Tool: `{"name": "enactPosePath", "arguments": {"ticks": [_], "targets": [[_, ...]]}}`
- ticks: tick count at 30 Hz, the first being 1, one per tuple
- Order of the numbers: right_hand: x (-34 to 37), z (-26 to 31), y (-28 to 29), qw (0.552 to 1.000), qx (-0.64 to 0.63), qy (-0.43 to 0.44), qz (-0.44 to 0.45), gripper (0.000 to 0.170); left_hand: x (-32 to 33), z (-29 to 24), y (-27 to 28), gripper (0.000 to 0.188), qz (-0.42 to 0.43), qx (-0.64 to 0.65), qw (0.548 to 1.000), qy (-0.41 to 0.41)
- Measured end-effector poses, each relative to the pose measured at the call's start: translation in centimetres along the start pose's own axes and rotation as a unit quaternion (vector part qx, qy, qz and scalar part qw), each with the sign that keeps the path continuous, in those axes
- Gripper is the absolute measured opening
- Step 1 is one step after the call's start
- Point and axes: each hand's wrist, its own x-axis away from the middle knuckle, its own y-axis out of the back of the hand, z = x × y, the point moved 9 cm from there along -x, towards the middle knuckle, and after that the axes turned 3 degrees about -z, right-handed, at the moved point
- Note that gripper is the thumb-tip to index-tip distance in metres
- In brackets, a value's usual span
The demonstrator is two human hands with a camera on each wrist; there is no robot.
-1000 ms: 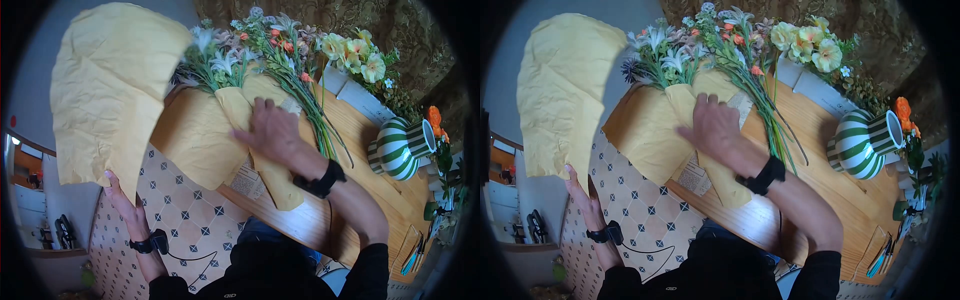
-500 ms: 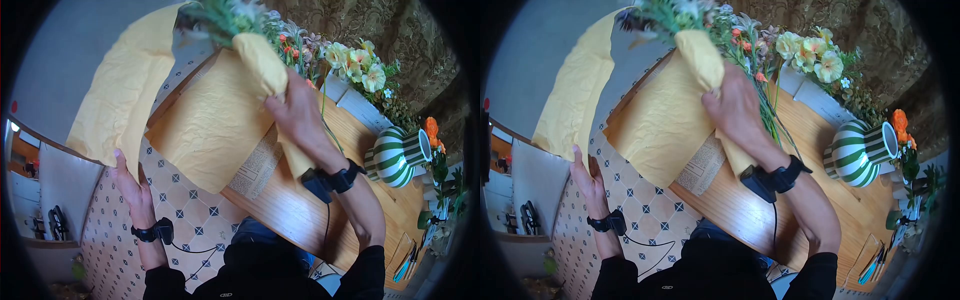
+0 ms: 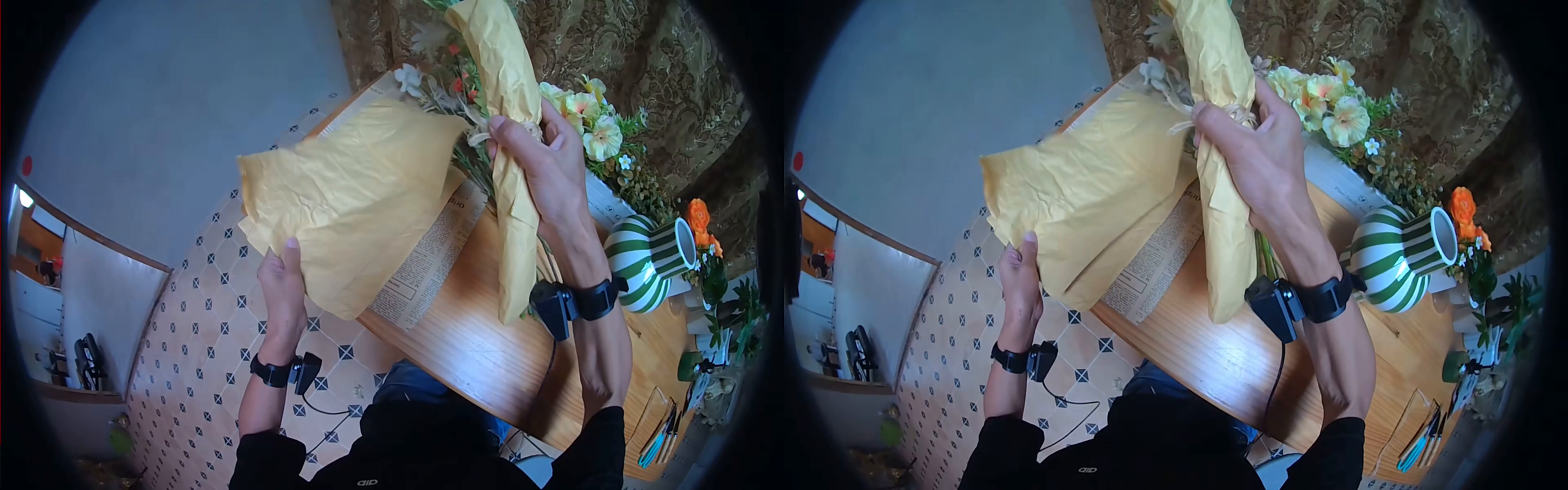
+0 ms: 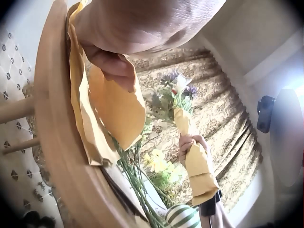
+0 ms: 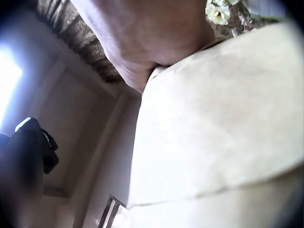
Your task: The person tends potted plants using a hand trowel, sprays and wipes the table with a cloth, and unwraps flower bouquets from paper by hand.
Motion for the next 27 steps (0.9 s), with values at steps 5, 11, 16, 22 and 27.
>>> {"name": "enactPosePath", "arguments": {"ticks": [5, 11, 16, 22, 27], "targets": [[2.4, 2.3, -0.5, 0.999, 0.029, 0.02, 0.01, 0.037, 3.0, -5.4, 1.9, 0.057, -0.089, -0.256, 0.937, -0.221], [4.1, 3.9, -2.0, 0.992, 0.091, 0.074, 0.036, 0.047, 3.5, -11.4, -7.4, 0.078, 0.157, -0.6, 0.634, -0.463], [4.9, 4.4, -3.1, 0.985, 0.118, 0.121, 0.045, 0.054, -0.5, -0.2, -11.6, 0.072, 0.392, -0.647, 0.556, -0.345], [5.6, 1.8, -4.8, 0.941, 0.263, 0.203, 0.062, 0.061, -0.4, -0.1, -12.2, 0.073, 0.352, -0.633, 0.585, -0.366], [5.7, -2.7, -7.3, 0.934, 0.295, 0.18, 0.089, 0.064, -0.4, 0.1, -12.0, 0.071, 0.339, -0.619, 0.594, -0.387]]}}
